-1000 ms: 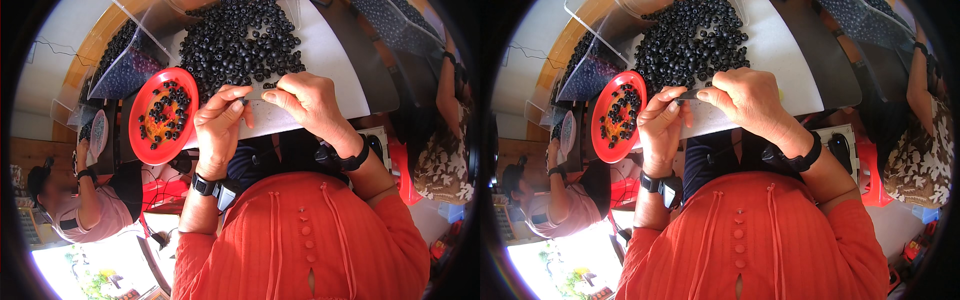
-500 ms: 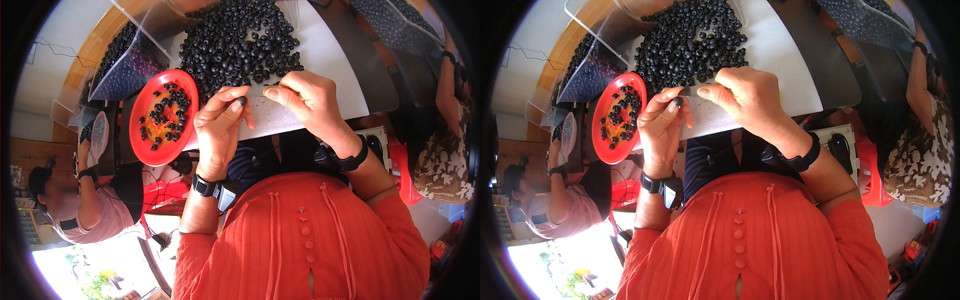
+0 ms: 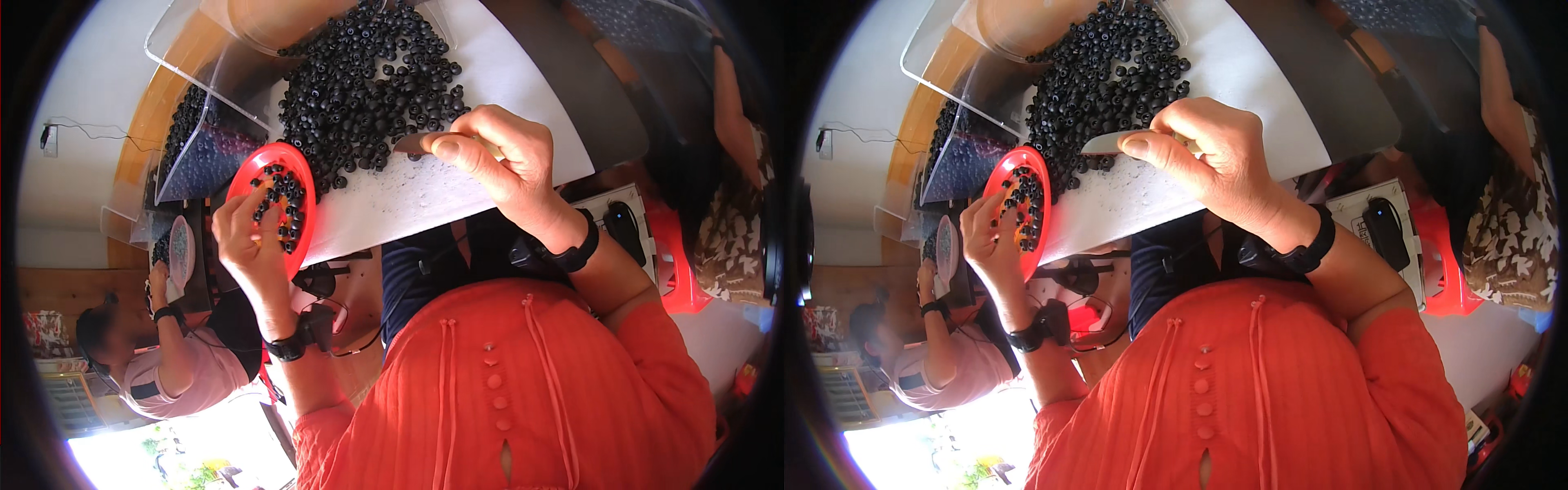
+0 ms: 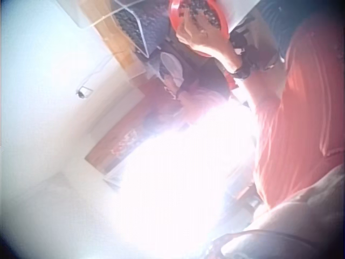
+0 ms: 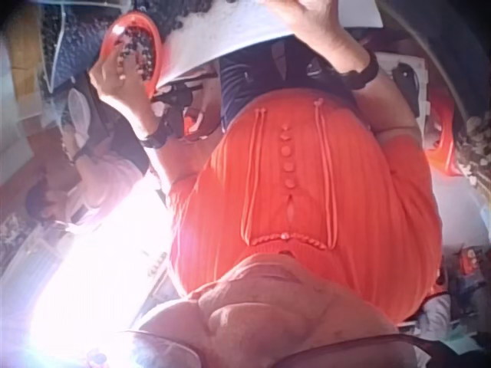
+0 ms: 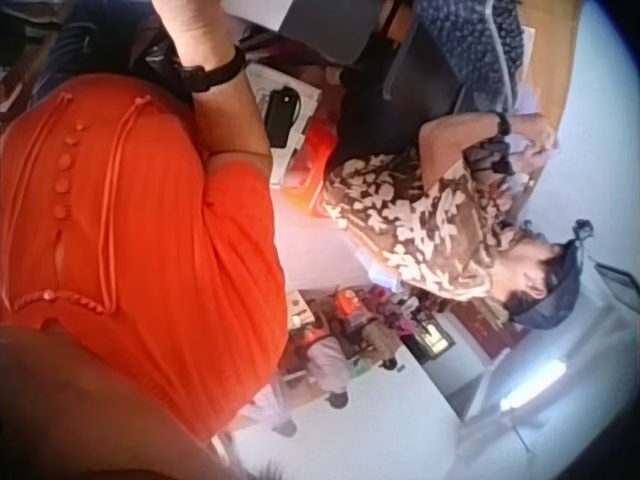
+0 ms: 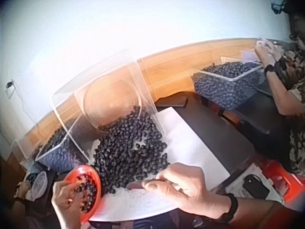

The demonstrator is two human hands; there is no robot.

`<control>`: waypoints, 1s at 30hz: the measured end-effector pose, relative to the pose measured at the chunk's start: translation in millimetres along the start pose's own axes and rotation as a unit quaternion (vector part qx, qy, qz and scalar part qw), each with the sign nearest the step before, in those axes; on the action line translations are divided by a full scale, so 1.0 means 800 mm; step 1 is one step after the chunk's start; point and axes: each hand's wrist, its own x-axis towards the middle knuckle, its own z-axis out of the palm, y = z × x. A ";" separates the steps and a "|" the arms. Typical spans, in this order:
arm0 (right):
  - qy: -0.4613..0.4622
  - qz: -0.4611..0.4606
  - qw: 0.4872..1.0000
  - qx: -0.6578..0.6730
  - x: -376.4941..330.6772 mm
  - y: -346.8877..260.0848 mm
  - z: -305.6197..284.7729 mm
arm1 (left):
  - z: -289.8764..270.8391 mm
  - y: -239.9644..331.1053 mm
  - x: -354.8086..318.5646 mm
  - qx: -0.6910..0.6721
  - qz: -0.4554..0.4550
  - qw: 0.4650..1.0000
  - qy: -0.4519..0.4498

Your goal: Sorting and stemming large black berries at a shared work table.

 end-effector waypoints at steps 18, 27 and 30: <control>0.018 -0.037 0.999 0.023 -0.003 0.004 -0.005 | 0.085 0.089 0.017 -0.126 0.217 0.948 -0.194; 0.003 -0.043 0.999 0.004 -0.002 0.002 -0.001 | 0.069 0.088 -0.019 -0.212 -0.015 0.966 -0.148; -0.005 -0.040 0.999 -0.006 -0.002 0.002 -0.001 | 0.080 0.101 -0.024 -0.220 -0.023 0.965 -0.139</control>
